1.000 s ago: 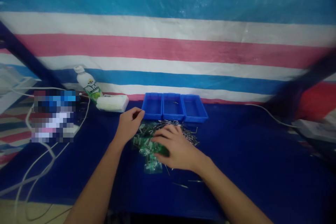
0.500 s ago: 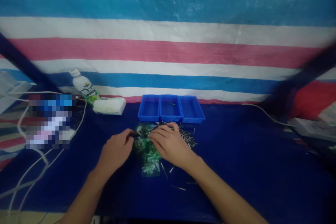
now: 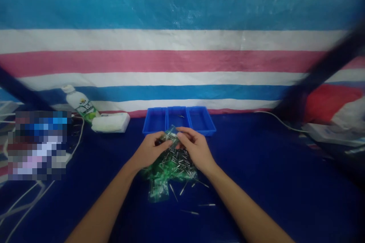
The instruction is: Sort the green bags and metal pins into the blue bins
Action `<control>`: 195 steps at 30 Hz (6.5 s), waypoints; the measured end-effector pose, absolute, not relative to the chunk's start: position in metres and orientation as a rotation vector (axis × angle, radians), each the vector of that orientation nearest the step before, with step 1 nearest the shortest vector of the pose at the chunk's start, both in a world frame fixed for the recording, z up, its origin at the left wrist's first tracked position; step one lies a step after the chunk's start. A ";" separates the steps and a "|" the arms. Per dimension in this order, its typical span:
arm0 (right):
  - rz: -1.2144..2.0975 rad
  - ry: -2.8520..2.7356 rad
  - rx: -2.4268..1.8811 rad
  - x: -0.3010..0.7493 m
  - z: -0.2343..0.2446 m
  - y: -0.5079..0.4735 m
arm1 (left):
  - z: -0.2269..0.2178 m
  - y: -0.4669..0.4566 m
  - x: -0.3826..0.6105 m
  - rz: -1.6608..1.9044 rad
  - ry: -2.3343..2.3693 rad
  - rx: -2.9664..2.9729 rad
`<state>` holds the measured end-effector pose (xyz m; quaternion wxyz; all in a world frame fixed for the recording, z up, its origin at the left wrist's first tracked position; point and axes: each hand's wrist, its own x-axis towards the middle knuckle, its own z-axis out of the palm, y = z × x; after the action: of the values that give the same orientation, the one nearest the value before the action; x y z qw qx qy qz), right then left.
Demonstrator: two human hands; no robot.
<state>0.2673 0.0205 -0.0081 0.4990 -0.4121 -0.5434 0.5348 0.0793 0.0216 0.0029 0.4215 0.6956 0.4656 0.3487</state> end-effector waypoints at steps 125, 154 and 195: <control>0.340 -2.352 -0.990 0.238 -0.012 -0.006 | -0.008 0.026 -0.025 0.329 2.127 1.830; 1.222 -1.810 -1.029 0.237 -0.001 -0.002 | 0.024 0.004 0.024 0.888 1.172 1.642; 0.100 -2.479 -1.074 0.238 -0.018 -0.002 | -0.006 0.017 0.029 0.341 1.951 1.967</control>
<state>0.2380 -0.0022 -0.0180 0.2173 -0.3879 -0.8950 0.0361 0.0290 0.0167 -0.0058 0.1741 0.6939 0.6882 0.1203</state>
